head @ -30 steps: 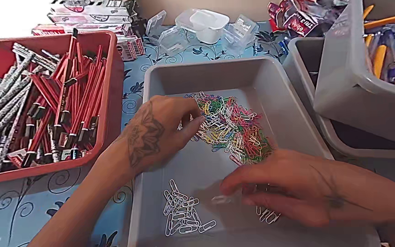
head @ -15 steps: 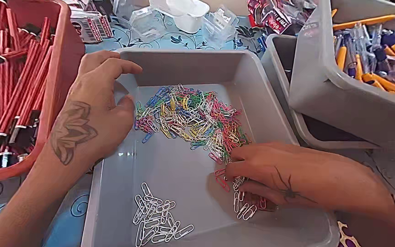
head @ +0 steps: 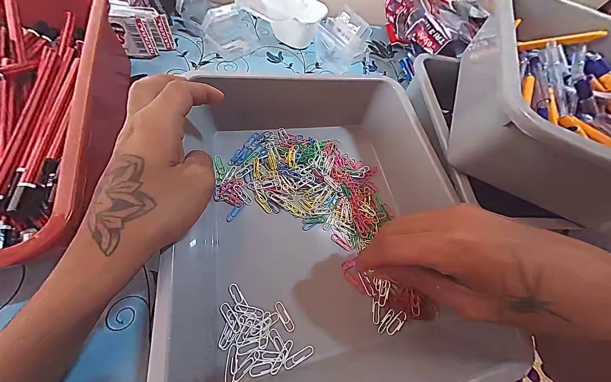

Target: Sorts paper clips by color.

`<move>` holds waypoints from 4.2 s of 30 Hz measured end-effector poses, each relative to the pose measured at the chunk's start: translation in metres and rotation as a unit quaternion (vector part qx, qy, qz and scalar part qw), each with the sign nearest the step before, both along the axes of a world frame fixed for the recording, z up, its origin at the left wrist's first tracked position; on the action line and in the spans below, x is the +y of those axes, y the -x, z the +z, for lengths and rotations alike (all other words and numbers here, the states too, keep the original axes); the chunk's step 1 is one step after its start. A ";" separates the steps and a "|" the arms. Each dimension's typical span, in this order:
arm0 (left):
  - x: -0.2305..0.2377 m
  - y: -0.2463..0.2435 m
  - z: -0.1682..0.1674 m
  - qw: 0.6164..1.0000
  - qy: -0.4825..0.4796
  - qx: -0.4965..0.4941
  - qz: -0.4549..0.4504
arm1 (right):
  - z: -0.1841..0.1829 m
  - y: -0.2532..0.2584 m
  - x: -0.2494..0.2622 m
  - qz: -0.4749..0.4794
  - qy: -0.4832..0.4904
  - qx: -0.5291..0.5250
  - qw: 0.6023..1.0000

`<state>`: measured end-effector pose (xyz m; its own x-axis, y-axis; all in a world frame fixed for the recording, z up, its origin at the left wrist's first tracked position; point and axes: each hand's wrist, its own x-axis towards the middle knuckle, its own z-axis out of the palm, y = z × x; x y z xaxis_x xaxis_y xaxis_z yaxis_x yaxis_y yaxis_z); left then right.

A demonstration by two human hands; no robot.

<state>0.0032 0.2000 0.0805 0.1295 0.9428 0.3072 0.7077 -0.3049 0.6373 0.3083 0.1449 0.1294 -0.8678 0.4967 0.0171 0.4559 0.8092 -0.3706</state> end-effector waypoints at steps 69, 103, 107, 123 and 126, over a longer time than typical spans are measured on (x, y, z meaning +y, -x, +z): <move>-0.003 0.002 0.004 0.995 -0.020 0.075 -0.058 | -0.016 0.008 -0.004 -0.005 0.011 -0.131 0.991; -0.001 0.002 0.008 0.994 -0.002 0.093 -0.055 | -0.016 0.027 -0.030 0.043 -0.084 -0.029 0.995; -0.001 0.003 0.010 0.992 0.005 0.107 -0.059 | -0.022 0.010 -0.034 0.027 -0.079 -0.073 0.994; -0.003 0.001 0.011 0.992 0.009 0.113 -0.058 | -0.046 0.097 -0.032 0.083 -0.067 -0.017 0.994; -0.003 0.001 0.012 0.992 0.015 0.116 -0.057 | -0.037 0.092 -0.031 0.083 -0.024 -0.021 0.996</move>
